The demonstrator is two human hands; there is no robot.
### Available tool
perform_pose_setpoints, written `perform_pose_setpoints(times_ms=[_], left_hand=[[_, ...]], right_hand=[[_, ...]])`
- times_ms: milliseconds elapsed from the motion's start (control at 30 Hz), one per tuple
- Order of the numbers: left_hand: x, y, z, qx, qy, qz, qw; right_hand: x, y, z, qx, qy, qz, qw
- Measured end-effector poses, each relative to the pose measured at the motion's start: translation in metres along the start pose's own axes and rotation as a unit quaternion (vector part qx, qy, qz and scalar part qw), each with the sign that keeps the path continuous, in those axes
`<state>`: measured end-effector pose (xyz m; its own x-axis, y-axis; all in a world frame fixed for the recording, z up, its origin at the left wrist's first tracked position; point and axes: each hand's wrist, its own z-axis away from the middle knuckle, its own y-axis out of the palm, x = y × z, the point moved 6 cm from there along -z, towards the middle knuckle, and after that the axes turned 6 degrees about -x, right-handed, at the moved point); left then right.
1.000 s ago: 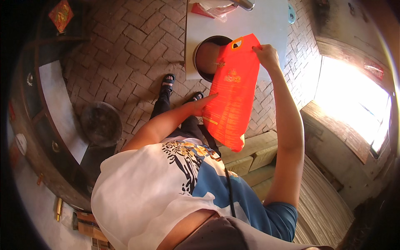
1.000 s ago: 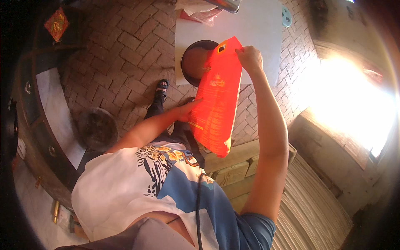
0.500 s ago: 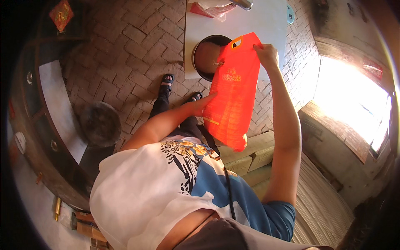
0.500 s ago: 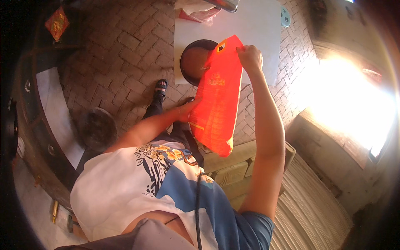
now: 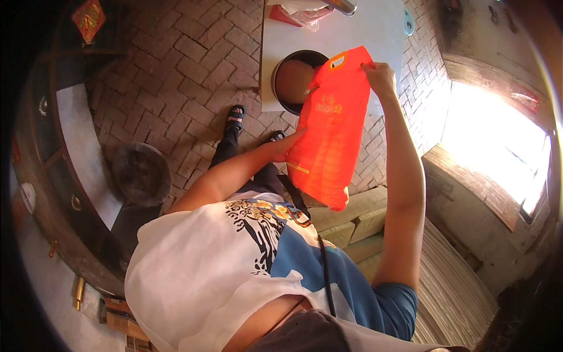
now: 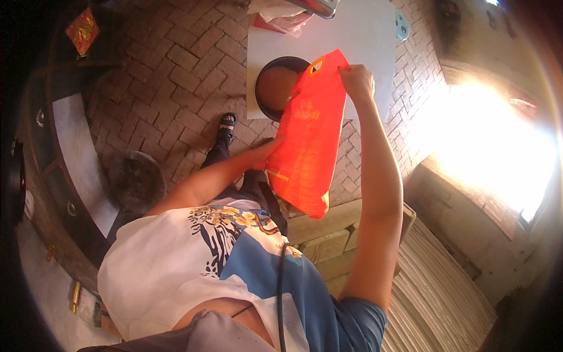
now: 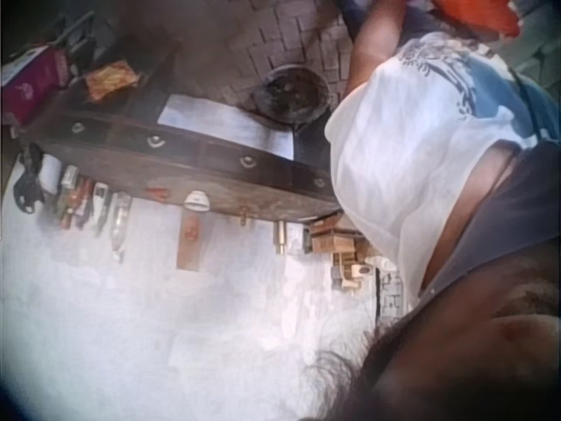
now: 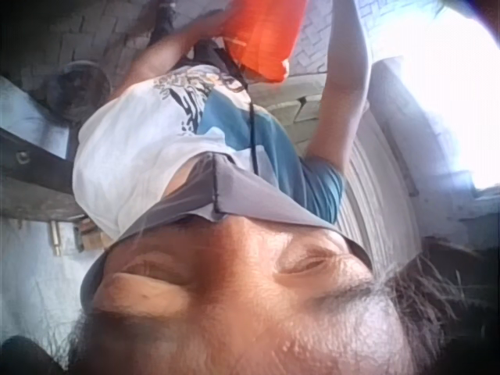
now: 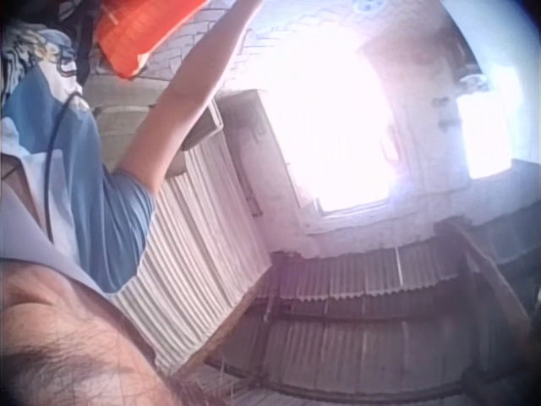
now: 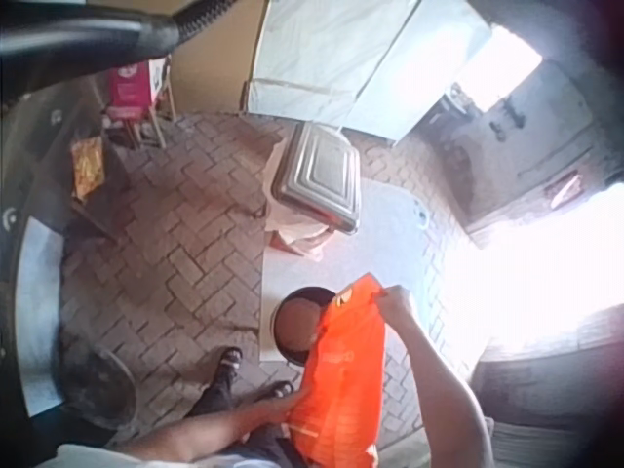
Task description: The person retrieves a red bag from a green bin, pours grains from the bag into a black bowl on a table, and returns the bag to the bin before carrying the bowl away.
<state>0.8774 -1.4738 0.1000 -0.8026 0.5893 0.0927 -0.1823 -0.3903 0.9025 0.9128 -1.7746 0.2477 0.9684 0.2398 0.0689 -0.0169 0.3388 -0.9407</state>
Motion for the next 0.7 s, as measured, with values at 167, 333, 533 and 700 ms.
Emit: perform_pose_setpoints(times_ms=[167,333,533,700], left_hand=[[0.001,-0.008,-0.008,0.008,0.032,-0.028,0.999],[-0.002,-0.006,-0.005,0.001,0.042,-0.048,0.998],[-0.009,-0.004,-0.001,-0.005,0.04,-0.067,0.997],[0.0,-0.018,-0.011,-0.024,0.012,-0.059,0.998]], right_hand=[[0.004,0.001,0.004,0.009,-0.027,0.023,0.999],[-0.002,0.004,0.007,-0.014,-0.029,0.004,0.999],[-0.006,-0.001,0.006,0.014,-0.031,0.009,0.999],[-0.018,0.0,0.017,-0.041,-0.04,-0.037,0.998]])
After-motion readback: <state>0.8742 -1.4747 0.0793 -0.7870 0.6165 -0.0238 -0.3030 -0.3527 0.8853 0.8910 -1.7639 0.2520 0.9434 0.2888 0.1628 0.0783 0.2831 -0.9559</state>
